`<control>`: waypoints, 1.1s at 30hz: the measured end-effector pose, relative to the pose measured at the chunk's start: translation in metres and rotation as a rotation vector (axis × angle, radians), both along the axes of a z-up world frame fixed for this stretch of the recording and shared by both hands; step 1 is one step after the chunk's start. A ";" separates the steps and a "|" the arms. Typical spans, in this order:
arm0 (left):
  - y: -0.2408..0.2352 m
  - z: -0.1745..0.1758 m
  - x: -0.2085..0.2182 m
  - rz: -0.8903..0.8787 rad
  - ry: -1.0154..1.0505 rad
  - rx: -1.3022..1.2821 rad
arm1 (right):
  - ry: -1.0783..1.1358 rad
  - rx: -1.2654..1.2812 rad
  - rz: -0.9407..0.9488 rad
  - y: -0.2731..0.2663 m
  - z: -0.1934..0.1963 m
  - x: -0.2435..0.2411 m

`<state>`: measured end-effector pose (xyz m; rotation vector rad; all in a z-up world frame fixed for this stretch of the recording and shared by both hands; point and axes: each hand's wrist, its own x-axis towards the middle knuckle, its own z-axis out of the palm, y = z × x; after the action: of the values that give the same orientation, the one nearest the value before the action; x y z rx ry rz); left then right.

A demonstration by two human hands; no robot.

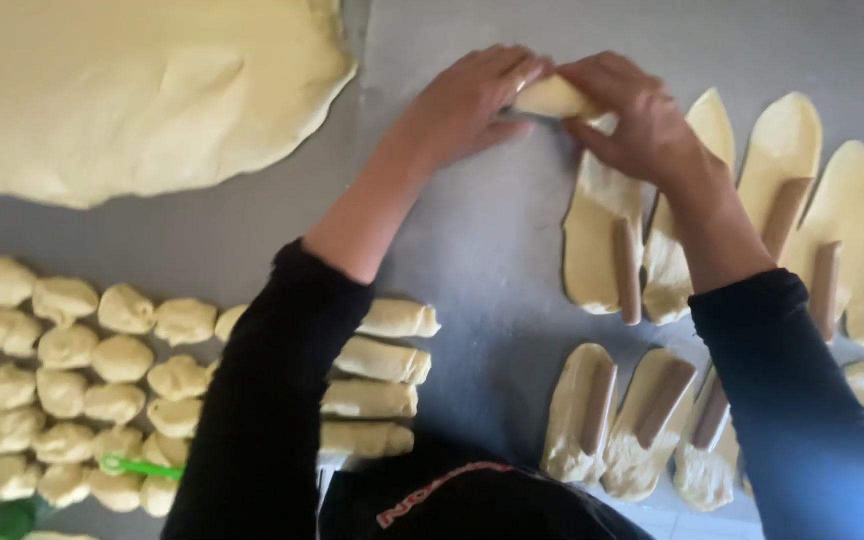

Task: The person places sausages onto flattened dough pieces arranged on a metal table. They then roll the dough around each sausage to enclose it, creating cylindrical pastries. The finished rolls are placed in a row on the table.

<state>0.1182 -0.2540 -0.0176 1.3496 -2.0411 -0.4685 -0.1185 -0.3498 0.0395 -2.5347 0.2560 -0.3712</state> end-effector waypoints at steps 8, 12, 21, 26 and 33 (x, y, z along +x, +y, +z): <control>0.134 0.100 0.050 -0.098 0.210 0.284 | 0.062 0.585 -0.033 0.122 0.036 0.033; 0.212 0.061 0.062 0.003 0.221 0.382 | -0.023 0.270 -0.048 0.186 -0.015 0.043; 0.243 0.094 0.014 0.111 -0.167 0.215 | 0.163 0.085 -0.421 0.231 0.050 -0.100; 0.265 0.107 -0.054 0.035 0.054 0.050 | 0.326 0.071 -0.835 0.314 -0.003 -0.210; 0.316 0.096 -0.164 -0.089 0.271 0.110 | 0.201 0.382 -0.989 0.344 0.012 -0.204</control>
<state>-0.0462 0.0619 0.0783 1.1885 -1.8786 -0.7692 -0.3221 -0.0056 0.0515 -1.8978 1.5080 -0.3718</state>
